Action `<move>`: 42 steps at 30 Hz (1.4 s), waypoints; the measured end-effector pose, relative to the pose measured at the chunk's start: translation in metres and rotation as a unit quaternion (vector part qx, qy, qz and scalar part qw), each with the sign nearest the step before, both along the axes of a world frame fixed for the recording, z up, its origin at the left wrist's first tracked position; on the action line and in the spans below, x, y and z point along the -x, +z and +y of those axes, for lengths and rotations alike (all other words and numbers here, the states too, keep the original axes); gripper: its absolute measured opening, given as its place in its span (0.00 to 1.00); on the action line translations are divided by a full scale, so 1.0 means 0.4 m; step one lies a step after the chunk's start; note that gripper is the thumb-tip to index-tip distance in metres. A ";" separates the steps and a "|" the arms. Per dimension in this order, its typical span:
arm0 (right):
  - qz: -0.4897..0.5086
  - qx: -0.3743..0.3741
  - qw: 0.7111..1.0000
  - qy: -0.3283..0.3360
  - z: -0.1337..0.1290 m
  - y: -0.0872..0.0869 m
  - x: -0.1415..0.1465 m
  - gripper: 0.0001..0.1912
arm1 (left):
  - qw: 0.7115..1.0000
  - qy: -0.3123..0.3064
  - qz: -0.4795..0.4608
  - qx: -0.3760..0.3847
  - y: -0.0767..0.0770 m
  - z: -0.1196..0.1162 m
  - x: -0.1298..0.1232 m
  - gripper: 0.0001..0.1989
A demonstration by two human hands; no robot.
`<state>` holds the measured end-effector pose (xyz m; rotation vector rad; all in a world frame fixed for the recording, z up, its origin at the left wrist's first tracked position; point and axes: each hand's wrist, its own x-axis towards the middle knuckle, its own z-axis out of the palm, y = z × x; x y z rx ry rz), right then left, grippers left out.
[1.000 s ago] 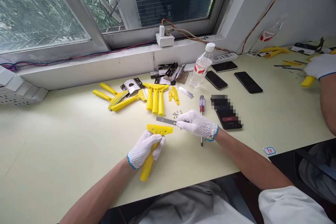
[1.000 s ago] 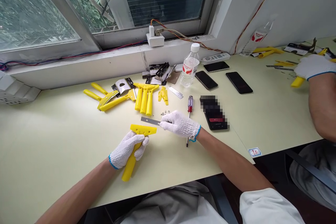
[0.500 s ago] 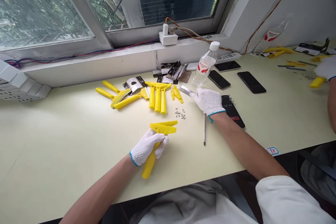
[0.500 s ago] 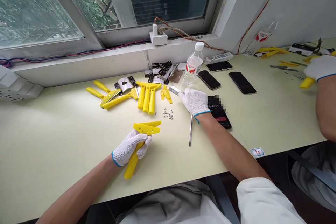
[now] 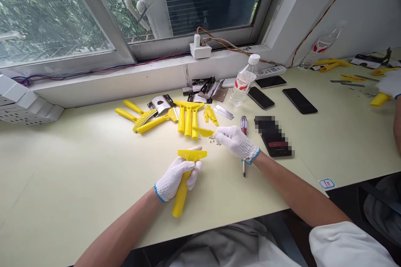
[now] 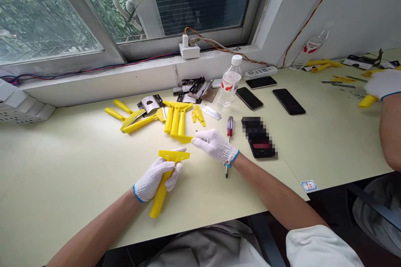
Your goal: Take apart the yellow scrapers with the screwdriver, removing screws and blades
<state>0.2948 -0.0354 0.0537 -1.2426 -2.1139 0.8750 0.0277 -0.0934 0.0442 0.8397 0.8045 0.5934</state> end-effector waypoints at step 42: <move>-0.315 -0.056 0.921 -0.224 0.080 0.003 -0.051 0.17 | 0.713 0.101 0.507 -0.473 0.115 0.346 -0.049 0.14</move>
